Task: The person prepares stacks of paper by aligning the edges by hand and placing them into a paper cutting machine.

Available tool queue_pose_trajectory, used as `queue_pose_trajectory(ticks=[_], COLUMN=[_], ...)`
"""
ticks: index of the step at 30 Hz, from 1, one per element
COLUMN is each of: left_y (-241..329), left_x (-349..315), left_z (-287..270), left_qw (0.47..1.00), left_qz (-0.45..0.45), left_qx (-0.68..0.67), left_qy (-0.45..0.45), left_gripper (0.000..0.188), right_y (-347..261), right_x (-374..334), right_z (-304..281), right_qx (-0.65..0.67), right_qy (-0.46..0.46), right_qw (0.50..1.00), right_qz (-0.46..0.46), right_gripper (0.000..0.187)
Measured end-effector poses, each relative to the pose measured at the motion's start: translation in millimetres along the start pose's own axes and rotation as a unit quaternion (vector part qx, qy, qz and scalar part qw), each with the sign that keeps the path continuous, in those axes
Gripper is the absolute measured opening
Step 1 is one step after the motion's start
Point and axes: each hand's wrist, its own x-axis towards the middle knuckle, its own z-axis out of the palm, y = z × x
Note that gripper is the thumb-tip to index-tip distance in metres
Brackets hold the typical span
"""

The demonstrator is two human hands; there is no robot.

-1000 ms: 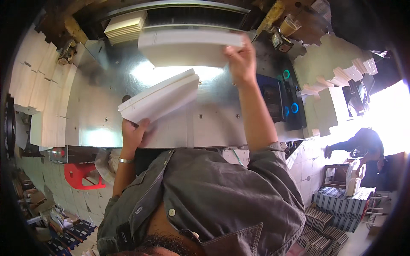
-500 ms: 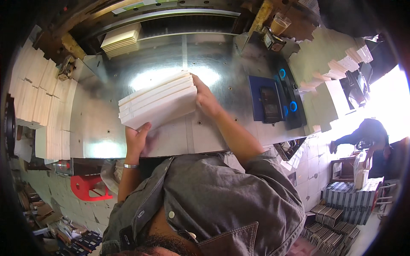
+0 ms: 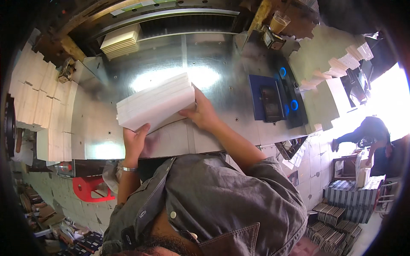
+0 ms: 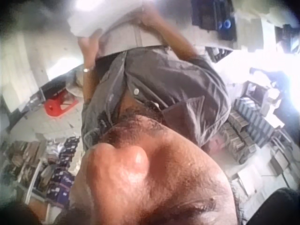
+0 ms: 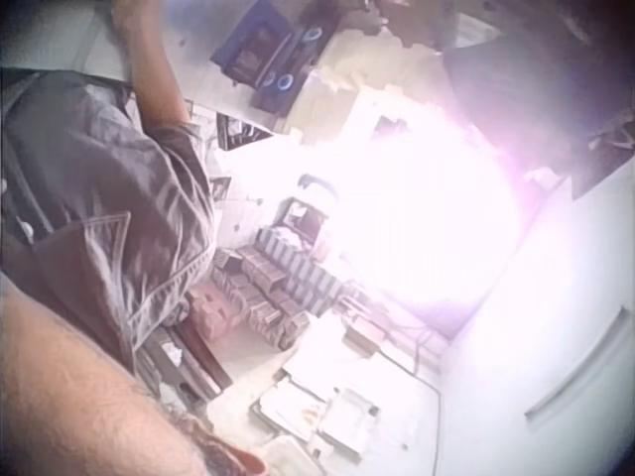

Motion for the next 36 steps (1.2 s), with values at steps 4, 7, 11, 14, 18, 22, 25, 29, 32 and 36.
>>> queue_pose_trajectory(ticks=[4,7,11,14,18,22,25,29,32,36], left_y=[-20.8,-26.4,-16.1,-6.5,4.7,-9.5,-8.1,-2.9,-7.6,-9.1], left_x=[-9.8,-12.7,-17.2,-19.3,-27.6,-29.5,-29.3,-30.3,-32.6,-25.9], left_z=[16.3,13.3,17.5,24.7,28.4,25.3,24.2,27.4,26.4,18.8], left_qw=[0.994,0.993,0.997,0.996,0.993,0.994,0.996,0.991,0.993,0.995], left_qz=[0.0,-0.019,-0.047,-0.039,0.0,-0.007,-0.017,-0.032,-0.039,-0.014], left_qx=[-0.087,-0.112,-0.051,-0.011,0.041,0.046,-0.014,-0.072,-0.051,-0.057], left_qy=[0.062,0.029,0.026,0.075,0.11,0.097,0.09,0.105,0.095,0.082], left_gripper=[0.052,0.05,0.047,0.045,0.043,0.04,0.041,0.042,0.042,0.05], right_y=[-11.0,-10.2,-8.5,-18.7,-6.6,-5.1,-8.0,-1.1,12.7,30.9], right_x=[-13.2,-20.5,-26.2,-27.5,-36.1,-42.6,-41.0,-43.8,-46.7,-42.8], right_z=[18.1,24.2,24.3,31.4,43.5,42.4,38.7,38.8,43.9,33.2], right_qx=[0.031,0.042,0.097,0.055,0.11,0.081,0.023,0.019,0.059,0.041], right_qy=[0.052,0.085,0.089,0.118,0.146,0.151,0.133,0.132,0.141,0.121], right_qw=[0.995,0.991,0.986,0.987,0.977,0.982,0.986,0.985,0.984,0.989], right_qz=[0.08,0.089,0.099,0.093,0.113,0.083,0.1,0.113,0.093,0.074], right_gripper=[0.083,0.075,0.062,0.056,0.051,0.052,0.049,0.048,0.047,0.054])
